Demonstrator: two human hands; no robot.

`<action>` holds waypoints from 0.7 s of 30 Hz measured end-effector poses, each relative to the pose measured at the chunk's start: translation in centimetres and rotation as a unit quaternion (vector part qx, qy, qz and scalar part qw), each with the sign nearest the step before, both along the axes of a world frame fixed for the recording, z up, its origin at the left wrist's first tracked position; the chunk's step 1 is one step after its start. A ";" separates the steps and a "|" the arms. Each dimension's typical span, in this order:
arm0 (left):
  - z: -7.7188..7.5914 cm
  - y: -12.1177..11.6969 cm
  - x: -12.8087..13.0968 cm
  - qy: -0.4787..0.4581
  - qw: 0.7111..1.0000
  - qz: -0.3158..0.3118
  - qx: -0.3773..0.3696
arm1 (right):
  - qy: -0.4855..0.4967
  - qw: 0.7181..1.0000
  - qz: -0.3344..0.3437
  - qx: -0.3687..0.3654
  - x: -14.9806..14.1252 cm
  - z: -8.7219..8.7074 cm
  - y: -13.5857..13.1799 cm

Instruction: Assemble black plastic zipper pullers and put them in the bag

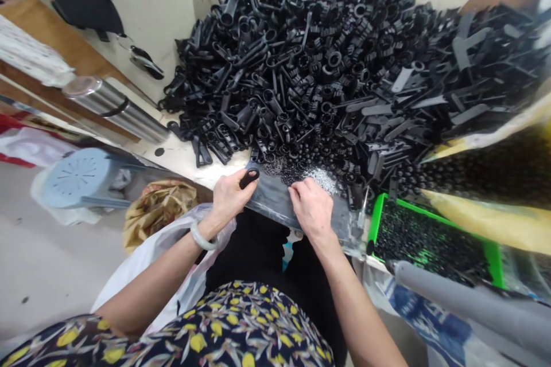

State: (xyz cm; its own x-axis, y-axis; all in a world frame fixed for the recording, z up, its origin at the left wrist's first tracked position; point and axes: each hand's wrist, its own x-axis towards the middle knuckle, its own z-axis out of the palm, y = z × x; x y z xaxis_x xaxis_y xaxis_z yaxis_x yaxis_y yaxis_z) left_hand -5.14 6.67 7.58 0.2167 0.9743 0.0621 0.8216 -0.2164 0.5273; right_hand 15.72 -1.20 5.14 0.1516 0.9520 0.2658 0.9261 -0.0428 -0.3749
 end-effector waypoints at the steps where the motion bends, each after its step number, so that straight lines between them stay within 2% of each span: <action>1: 0.0 0.2 0.2 0.006 1.000 -0.010 0.007 | -0.003 1.000 0.002 0.001 -0.1 0.0 0.0; 7: -0.4 1.8 1.6 0.051 0.993 -0.094 0.044 | 0.009 1.000 0.024 0.009 -0.3 0.0 -0.3; 10: -0.7 2.2 1.8 0.066 0.989 -0.124 0.035 | 0.011 0.999 0.031 0.006 -0.2 -0.1 -0.5; 14: -0.4 1.7 1.2 0.060 0.985 -0.161 -0.006 | 0.030 0.999 0.039 -0.007 -0.1 0.0 -0.6; 17: -0.1 1.1 0.7 0.056 0.984 -0.164 -0.032 | 0.042 0.998 0.048 -0.001 -0.1 0.2 -0.7; 21: -0.5 0.9 0.6 0.066 0.982 -0.177 -0.017 | 0.096 0.992 0.069 0.031 -0.4 0.6 -0.8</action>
State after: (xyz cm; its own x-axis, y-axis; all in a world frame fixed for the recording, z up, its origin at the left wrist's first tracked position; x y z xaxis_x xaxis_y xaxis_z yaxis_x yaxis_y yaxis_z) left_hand -4.55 7.56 7.11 0.5462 0.8374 -0.0204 0.7596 -0.4849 0.4335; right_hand 15.30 -2.02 5.73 0.0748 0.9497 0.3040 0.8326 0.1083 -0.5432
